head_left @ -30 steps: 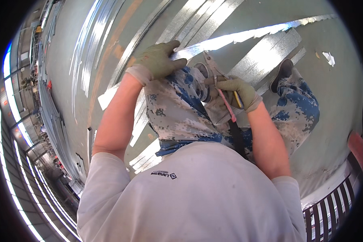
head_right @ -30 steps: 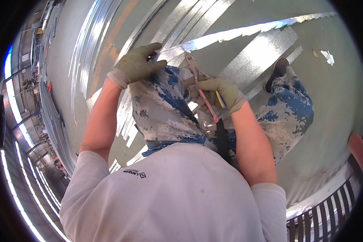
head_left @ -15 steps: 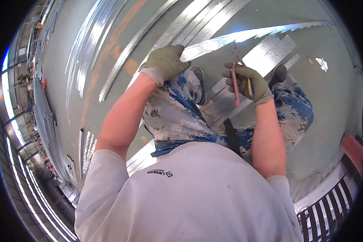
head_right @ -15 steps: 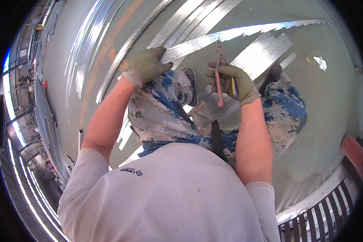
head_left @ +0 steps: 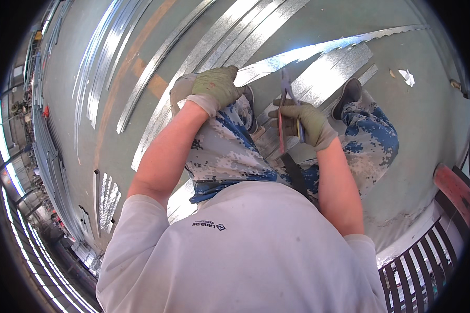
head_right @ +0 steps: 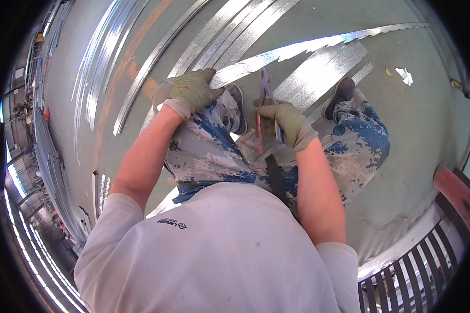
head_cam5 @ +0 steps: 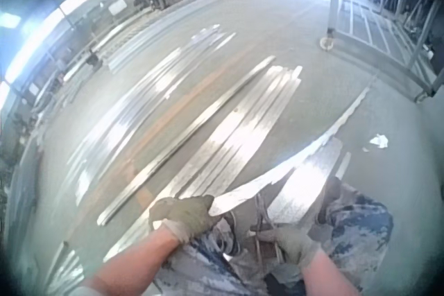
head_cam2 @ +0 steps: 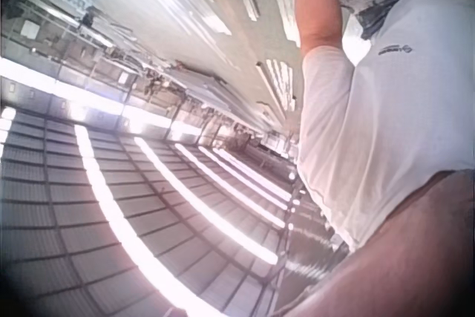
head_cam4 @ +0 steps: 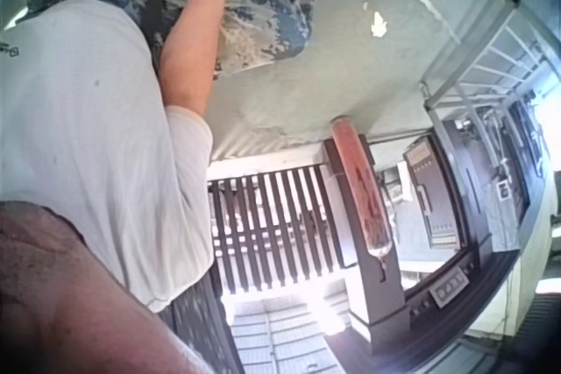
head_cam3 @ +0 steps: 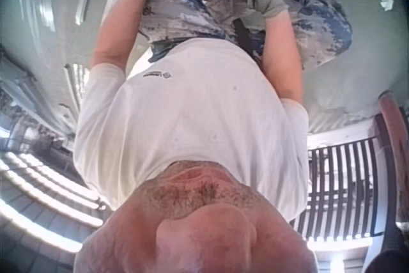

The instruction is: The person sits on the floor and uses tin snips to cut a long metal strip into shorter segments. The person repeatedly positions the strip, cuts a section, and places the cut piece aside on the floor.

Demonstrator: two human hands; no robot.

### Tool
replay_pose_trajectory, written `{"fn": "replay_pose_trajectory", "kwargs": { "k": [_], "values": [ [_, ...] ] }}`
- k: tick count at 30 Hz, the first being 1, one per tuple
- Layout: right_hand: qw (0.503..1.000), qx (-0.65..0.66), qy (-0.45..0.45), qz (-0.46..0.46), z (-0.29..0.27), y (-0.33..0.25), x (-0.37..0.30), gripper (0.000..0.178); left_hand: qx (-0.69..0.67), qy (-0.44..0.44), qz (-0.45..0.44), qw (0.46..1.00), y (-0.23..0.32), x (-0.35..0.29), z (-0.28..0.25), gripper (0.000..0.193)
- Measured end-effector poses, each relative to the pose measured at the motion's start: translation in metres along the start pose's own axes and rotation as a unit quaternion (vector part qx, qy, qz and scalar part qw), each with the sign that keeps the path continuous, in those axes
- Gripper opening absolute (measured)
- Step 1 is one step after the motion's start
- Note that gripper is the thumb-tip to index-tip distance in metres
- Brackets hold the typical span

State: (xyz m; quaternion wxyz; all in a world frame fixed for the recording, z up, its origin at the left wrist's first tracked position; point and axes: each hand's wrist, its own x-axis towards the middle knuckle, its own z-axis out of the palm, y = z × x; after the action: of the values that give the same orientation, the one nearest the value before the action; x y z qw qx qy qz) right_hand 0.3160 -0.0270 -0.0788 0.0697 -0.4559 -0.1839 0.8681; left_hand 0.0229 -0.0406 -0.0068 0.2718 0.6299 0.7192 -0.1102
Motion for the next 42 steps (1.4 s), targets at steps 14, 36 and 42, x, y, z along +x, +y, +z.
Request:
{"fn": "replay_pose_trajectory", "kwargs": {
  "k": [14,36,42],
  "values": [
    [0.972,-0.225,0.064,-0.025,0.019,0.007,0.000,0.044,-0.002,0.013,0.017,1.000,-0.004,0.000,0.005,0.065],
    [0.942,-0.323,0.085,-0.037,0.019,0.008,0.014,0.045,-0.003,-0.015,0.002,1.000,-0.002,0.001,0.000,0.067],
    [0.942,-0.322,0.082,-0.042,0.022,0.009,0.011,0.049,-0.001,-0.011,0.004,1.000,-0.003,0.001,0.002,0.065]
  ]
}}
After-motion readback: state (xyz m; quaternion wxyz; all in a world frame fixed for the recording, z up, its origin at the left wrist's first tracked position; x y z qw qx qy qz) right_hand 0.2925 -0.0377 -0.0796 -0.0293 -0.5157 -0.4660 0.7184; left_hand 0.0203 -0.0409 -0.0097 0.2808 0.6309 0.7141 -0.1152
